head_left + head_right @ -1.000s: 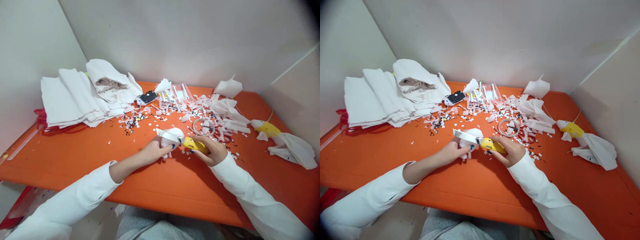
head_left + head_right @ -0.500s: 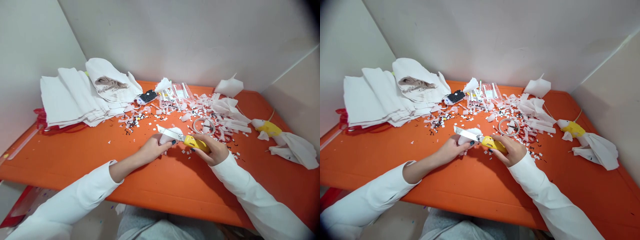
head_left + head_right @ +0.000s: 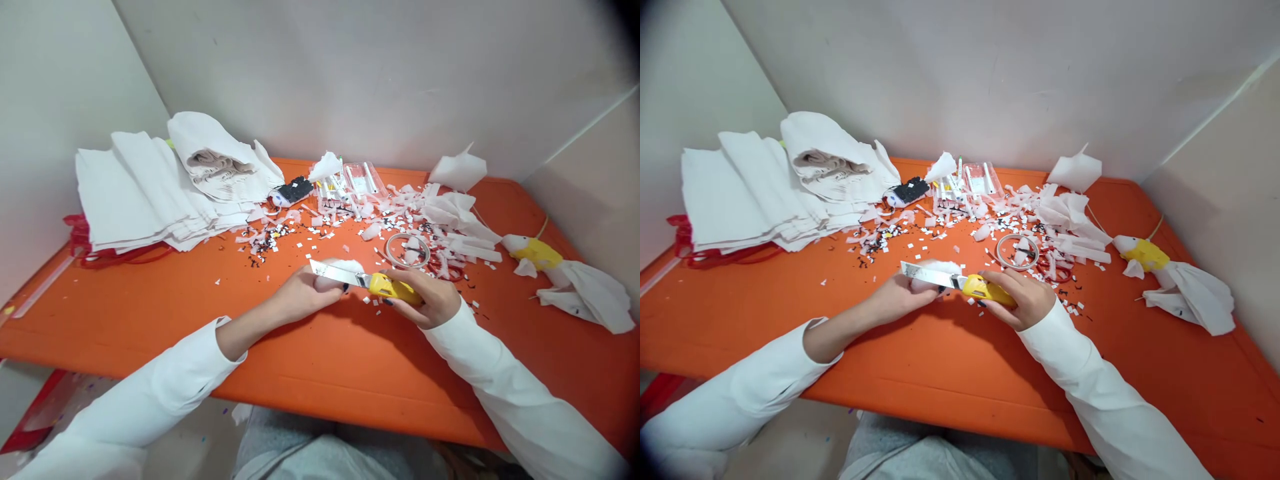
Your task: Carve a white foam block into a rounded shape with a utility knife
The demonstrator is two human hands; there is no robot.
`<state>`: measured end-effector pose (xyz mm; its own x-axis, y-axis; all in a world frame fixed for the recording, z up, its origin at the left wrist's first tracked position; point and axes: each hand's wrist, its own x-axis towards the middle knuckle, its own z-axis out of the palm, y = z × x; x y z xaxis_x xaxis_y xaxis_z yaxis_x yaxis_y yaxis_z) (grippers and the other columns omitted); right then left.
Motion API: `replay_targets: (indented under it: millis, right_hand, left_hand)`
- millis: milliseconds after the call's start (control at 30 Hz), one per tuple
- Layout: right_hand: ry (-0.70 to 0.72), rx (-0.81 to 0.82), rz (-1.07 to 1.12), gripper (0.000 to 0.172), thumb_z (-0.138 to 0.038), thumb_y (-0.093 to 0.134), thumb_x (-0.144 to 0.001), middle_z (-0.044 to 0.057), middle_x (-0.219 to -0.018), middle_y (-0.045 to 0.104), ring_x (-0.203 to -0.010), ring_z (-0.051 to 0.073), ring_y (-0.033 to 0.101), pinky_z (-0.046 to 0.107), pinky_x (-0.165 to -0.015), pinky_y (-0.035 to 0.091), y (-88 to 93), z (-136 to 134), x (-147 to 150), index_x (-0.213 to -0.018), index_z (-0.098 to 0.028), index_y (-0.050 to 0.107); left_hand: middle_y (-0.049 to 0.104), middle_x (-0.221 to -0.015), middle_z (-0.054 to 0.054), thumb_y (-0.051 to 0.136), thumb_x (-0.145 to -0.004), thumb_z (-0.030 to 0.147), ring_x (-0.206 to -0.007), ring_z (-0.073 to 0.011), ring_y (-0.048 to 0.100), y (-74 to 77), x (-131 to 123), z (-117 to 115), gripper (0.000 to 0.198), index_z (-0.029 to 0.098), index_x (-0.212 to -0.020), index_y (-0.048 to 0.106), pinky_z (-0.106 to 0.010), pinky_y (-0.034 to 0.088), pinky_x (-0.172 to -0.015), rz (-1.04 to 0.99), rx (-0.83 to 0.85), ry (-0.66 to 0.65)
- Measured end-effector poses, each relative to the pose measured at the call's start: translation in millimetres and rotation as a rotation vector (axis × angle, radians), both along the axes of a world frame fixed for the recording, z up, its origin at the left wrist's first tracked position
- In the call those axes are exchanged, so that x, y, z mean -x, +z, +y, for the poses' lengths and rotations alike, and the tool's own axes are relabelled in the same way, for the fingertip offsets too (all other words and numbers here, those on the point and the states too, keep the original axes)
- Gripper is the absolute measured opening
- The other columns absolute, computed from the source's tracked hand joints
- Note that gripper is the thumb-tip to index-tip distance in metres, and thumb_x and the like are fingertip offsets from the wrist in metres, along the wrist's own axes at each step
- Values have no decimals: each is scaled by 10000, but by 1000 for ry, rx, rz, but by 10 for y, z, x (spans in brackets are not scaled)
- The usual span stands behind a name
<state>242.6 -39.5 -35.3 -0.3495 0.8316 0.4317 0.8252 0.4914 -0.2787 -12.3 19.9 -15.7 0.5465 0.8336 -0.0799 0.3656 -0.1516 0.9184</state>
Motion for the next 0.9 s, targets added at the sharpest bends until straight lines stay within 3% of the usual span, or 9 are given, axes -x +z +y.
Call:
replay_targets:
  millis: [200, 400, 600, 900]
  right_hand:
    - [99, -35, 13, 355, -398, 509, -930, 94, -959, 723, -672, 159, 684, 225, -550, 469, 5, 44, -95, -1221, -207, 580]
    - [105, -46, -54, 353, -402, 512, -928, 83, -923, 722, -622, 147, 665, 221, -497, 433, 34, 31, -90, -1214, -218, 606]
    - [143, -30, -49, 355, -387, 526, -919, 62, -882, 712, -638, 143, 656, 213, -514, 429, -5, 38, -129, -1221, -218, 600]
    - [98, 0, 10, 359, -405, 496, -928, 71, -834, 701, -623, 155, 644, 226, -551, 445, 13, -2, -79, -1203, -202, 607]
  left_hand:
    - [676, -732, -27, 629, -805, 407, -550, -112, 580, -8, 43, 31, 398, 153, -1112, 632, -202, 454, -498, -118, 273, -118]
    - [700, -863, -54, 678, -793, 318, -751, -142, 632, 158, 73, 80, 272, 142, -1000, 675, -220, 478, -667, -144, 183, -241]
    - [684, -858, -44, 684, -791, 356, -676, -124, 601, 179, 89, 95, 357, 158, -1087, 660, -181, 413, -515, -82, 252, -245]
    - [519, -637, 5, 582, -832, 528, -534, -88, 460, 261, 86, 78, 419, 126, -930, 652, -173, 331, -415, -127, 318, -364]
